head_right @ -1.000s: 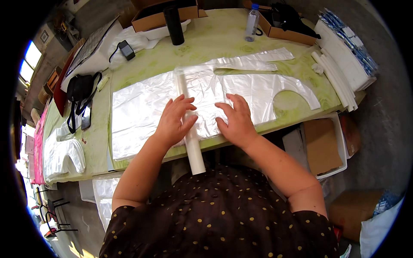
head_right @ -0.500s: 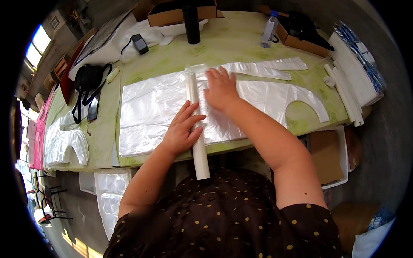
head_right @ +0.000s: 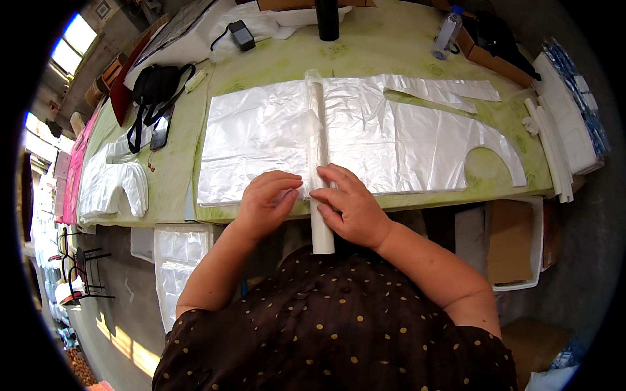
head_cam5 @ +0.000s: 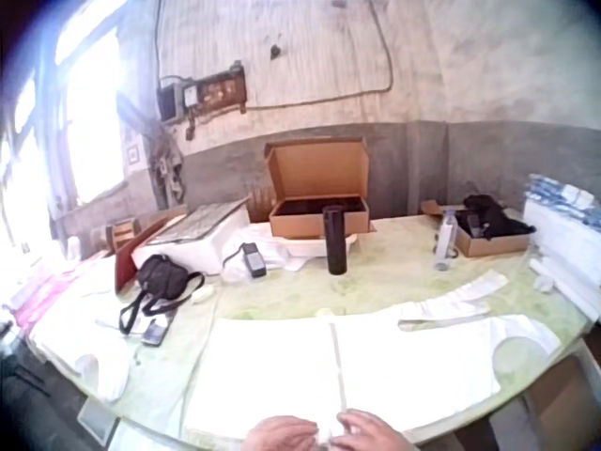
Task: The person repeatedly wraps white plastic sheets around a cylindrical cardboard tube on a workbench. They smooth the plastic, roll the tube, and fold the edges to form compact bundles, then place them aside.
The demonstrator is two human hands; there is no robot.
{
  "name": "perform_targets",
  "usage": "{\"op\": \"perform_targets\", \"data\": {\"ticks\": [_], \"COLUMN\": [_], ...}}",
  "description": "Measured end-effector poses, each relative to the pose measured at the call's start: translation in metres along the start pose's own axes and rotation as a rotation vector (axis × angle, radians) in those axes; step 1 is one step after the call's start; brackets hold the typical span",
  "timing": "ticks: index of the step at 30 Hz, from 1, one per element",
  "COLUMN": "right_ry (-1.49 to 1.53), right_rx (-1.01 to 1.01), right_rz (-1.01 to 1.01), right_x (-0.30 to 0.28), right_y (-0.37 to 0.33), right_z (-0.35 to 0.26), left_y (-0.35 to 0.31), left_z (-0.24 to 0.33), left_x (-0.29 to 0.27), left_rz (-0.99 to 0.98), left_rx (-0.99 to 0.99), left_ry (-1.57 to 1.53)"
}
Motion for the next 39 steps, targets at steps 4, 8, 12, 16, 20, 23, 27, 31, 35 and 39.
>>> {"op": "perform_targets", "data": {"ticks": [4,8,12,16,20,23,27,31,35,39], "right_ry": [-0.054,0.02,0.011,0.097,0.157,0.202,0.28,0.267,0.264,0.294], "right_rx": [-0.082,0.056,-0.234,-0.277,-0.136,-0.1,-0.099,-0.052,0.077,-0.004], "right_rz": [0.021,-0.175,-0.181,-0.119,-0.053,-0.062,-0.121,-0.078,-0.027,-0.089], "right_x": [0.008,0.027,0.025,0.001,-0.019,-0.017,-0.009,-0.014,-0.016,-0.01], "right_y": [0.011,0.022,0.019,-0.008,-0.034,-0.042,-0.039,-0.052,-0.072,-0.065], "right_z": [-0.007,-0.013,-0.025,-0.032,-0.031,-0.029,-0.03,-0.025,-0.016,-0.017], "left_y": [0.018,0.057,0.052,0.011,-0.011,-0.007,0.006,-0.018,-0.03,-0.035], "left_z": [0.026,0.035,0.015,-0.003,-0.013,-0.006,0.02,-0.025,-0.05,-0.052], "left_x": [-0.021,-0.009,0.0,-0.014,-0.055,-0.066,-0.036,-0.067,-0.102,-0.072], "left_rz": [0.164,-0.106,-0.415,-0.31,-0.296,-0.083,-0.209,-0.363,0.004,-0.116], "left_rx": [0.152,0.272,0.008,0.053,-0.146,-0.157,-0.217,-0.398,-0.557,-0.659], "left_ry": [-0.078,-0.065,0.05,0.168,0.306,0.468,0.449,0.371,0.465,0.596]}}
Point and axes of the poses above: each hand's wrist, its own y-axis towards the middle knuckle, its own x-axis out of the palm, z = x × y, the point moved 1 cm from there along y, towards the middle knuckle, and after that the axes turned 1 degree about y, right-handed, at the moved point
